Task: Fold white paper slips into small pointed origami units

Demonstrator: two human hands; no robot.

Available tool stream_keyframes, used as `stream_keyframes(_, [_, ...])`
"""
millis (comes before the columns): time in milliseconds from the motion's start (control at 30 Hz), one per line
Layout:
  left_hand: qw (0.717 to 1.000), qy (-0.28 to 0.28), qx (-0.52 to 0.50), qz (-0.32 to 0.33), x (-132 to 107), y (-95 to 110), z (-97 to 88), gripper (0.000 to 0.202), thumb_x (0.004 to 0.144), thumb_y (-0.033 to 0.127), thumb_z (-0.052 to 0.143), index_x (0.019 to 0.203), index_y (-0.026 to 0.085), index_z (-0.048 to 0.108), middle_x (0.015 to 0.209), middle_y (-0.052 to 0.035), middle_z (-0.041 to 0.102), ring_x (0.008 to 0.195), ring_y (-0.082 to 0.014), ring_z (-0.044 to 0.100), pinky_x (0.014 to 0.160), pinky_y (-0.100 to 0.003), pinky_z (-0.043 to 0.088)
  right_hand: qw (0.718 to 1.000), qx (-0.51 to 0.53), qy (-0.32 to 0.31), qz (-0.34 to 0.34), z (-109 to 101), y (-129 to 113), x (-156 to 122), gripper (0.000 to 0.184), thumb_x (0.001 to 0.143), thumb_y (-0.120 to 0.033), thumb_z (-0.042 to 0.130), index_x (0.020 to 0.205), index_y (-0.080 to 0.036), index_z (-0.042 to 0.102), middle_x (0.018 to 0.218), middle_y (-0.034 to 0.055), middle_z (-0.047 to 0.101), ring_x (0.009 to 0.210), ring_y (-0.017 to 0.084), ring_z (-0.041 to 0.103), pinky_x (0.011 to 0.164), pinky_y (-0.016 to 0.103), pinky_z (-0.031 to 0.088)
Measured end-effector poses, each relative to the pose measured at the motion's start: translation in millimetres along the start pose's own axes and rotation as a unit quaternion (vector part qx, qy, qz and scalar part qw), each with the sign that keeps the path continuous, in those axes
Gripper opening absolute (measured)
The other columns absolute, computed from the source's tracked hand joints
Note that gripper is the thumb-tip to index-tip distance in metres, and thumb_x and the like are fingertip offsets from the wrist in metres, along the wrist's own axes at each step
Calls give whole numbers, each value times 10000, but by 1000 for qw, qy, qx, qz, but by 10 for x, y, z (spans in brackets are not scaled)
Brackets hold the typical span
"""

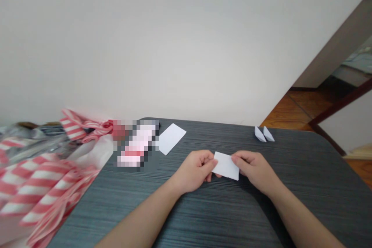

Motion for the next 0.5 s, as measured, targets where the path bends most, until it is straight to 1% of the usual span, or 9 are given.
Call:
stream_keyframes(100, [1000, 6, -16, -2, 7, -24, 1, 298, 915, 376, 536, 722, 155, 582, 559, 13, 598, 461, -88, 469, 477, -195, 340, 1000, 2, 9, 6, -13, 39, 2, 311, 919, -373, 545, 755, -170, 714, 610, -3, 587, 580, 139, 499, 542, 250, 354])
stream_keyframes(233, [1000, 4, -29, 3, 9, -24, 10, 284, 908, 370, 545, 723, 156, 572, 590, 4, 630, 462, -83, 478, 474, -191, 346, 1000, -10, 17, 5, -11, 59, 10, 334, 922, -380, 542, 726, -163, 704, 612, 2, 588, 596, 146, 515, 562, 258, 366])
stream_keyframes(400, [998, 16, -56, 3, 13, -10, 4, 258, 890, 345, 556, 706, 164, 532, 598, 11, 645, 448, -78, 476, 454, -185, 349, 999, 19, 25, 26, -13, 116, 16, 296, 905, -386, 566, 784, -163, 719, 609, -5, 579, 580, 141, 502, 551, 253, 363])
stream_keyframes(500, [998, 14, -61, 2, 16, -7, 6, 254, 887, 341, 559, 708, 164, 528, 617, 5, 660, 447, -76, 480, 450, -183, 347, 999, 19, 24, 13, -30, 127, 13, 305, 914, -386, 561, 765, -163, 708, 622, 1, 588, 603, 146, 517, 577, 260, 380])
Point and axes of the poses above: each hand's wrist, its own x-axis towards the middle knuckle, its own z-axis out of the palm, y = z × x, the point moved 4 cm from there along x, towards the middle knuckle
